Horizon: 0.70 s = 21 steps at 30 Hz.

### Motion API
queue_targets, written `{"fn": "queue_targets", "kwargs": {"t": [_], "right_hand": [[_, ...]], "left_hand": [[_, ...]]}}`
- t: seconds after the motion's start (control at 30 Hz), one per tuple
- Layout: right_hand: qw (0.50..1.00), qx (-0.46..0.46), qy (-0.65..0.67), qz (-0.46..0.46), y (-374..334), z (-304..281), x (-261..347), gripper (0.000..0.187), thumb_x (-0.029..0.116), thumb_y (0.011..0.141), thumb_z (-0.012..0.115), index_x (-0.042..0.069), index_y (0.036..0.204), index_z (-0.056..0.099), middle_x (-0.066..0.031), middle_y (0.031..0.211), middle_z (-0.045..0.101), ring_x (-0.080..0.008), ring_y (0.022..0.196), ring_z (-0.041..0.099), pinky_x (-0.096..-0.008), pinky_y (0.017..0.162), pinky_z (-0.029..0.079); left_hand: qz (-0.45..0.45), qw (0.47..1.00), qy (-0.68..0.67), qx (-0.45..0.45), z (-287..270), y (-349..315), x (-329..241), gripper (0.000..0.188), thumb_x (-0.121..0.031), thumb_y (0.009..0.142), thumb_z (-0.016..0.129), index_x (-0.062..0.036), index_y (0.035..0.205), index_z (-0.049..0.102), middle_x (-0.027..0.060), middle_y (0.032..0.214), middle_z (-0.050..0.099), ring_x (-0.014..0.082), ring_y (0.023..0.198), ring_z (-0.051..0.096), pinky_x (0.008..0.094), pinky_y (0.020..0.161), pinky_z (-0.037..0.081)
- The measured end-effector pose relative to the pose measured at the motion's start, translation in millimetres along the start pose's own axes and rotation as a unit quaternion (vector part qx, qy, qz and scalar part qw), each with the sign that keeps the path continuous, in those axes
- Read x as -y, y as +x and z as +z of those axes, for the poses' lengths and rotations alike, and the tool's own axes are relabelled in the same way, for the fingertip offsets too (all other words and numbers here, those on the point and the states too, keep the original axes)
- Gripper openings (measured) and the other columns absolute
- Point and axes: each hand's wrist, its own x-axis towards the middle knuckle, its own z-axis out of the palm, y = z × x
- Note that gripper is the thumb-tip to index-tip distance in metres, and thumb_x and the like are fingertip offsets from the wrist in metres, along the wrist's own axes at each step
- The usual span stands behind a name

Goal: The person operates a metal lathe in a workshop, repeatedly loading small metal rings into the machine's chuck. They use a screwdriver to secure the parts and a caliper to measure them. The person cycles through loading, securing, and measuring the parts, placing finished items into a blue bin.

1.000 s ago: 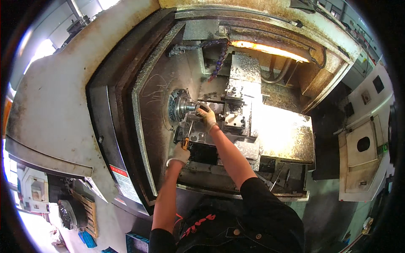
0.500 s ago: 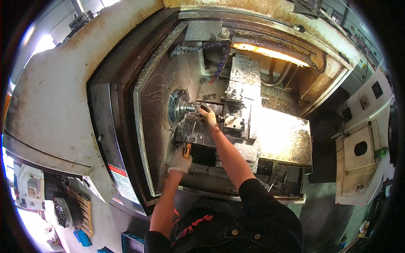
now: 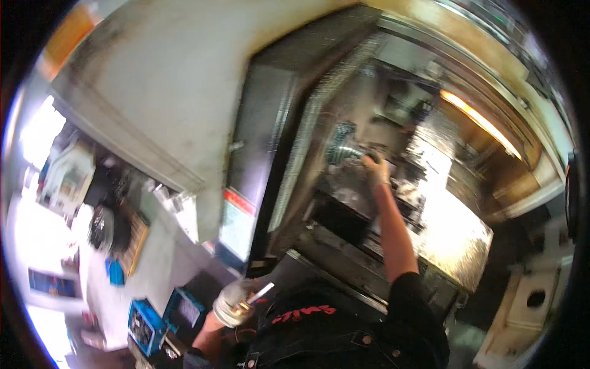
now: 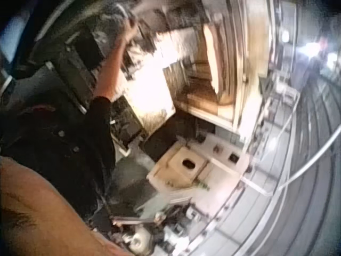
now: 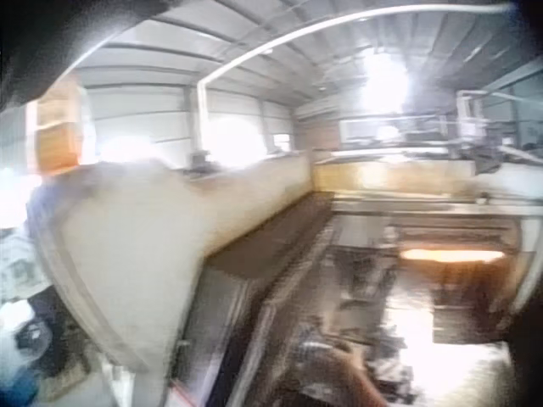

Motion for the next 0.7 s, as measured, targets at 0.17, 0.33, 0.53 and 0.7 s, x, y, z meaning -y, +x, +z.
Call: {"fn": "queue_targets", "kwargs": {"t": [0.17, 0.33, 0.53, 0.7], "right_hand": [[0.997, -0.051, 0.037, -0.038, -17, 39, 7, 0.038, 0.012, 0.081, 0.070, 0.004, 0.116, 0.057, -0.0033, 0.102, 0.062, -0.0137, 0.088, 0.058, -0.0254, 0.076, 0.045], [0.997, -0.070, 0.022, -0.032, -11, 39, -5, 0.041, 0.019, 0.080, 0.072, 0.005, 0.116, 0.058, -0.0007, 0.101, 0.062, -0.0124, 0.086, 0.057, -0.0251, 0.075, 0.045], [0.996, -0.046, 0.037, -0.062, 4, 28, -22, 0.050, 0.029, 0.076, 0.076, 0.005, 0.116, 0.060, -0.0020, 0.102, 0.063, -0.0122, 0.084, 0.058, -0.0254, 0.070, 0.046], [0.995, -0.097, 0.031, 0.011, -26, 67, -8, 0.049, 0.022, 0.077, 0.076, 0.002, 0.117, 0.058, -0.0065, 0.109, 0.061, -0.0154, 0.094, 0.056, -0.0273, 0.080, 0.045]], "left_hand": [[0.452, 0.845, 0.188, -0.214, -75, -71, -65, 0.025, 0.008, 0.071, 0.056, -0.0036, 0.092, 0.060, 0.0129, 0.099, 0.063, 0.0208, 0.083, 0.061, 0.0295, 0.072, 0.049], [0.500, 0.743, 0.337, -0.290, -129, -42, -91, 0.035, 0.007, 0.064, 0.048, -0.0026, 0.097, 0.057, 0.0163, 0.108, 0.055, 0.0296, 0.084, 0.055, 0.0331, 0.074, 0.045], [0.457, 0.775, 0.381, -0.212, -153, -27, -108, 0.049, 0.007, 0.064, 0.049, -0.0035, 0.110, 0.056, 0.0198, 0.140, 0.036, 0.0241, 0.100, 0.055, 0.0310, 0.080, 0.044], [0.371, 0.892, 0.229, -0.121, -170, -33, -104, 0.045, 0.011, 0.068, 0.049, -0.0016, 0.110, 0.060, 0.0198, 0.142, 0.033, 0.0181, 0.108, 0.052, 0.0248, 0.080, 0.045]]}}
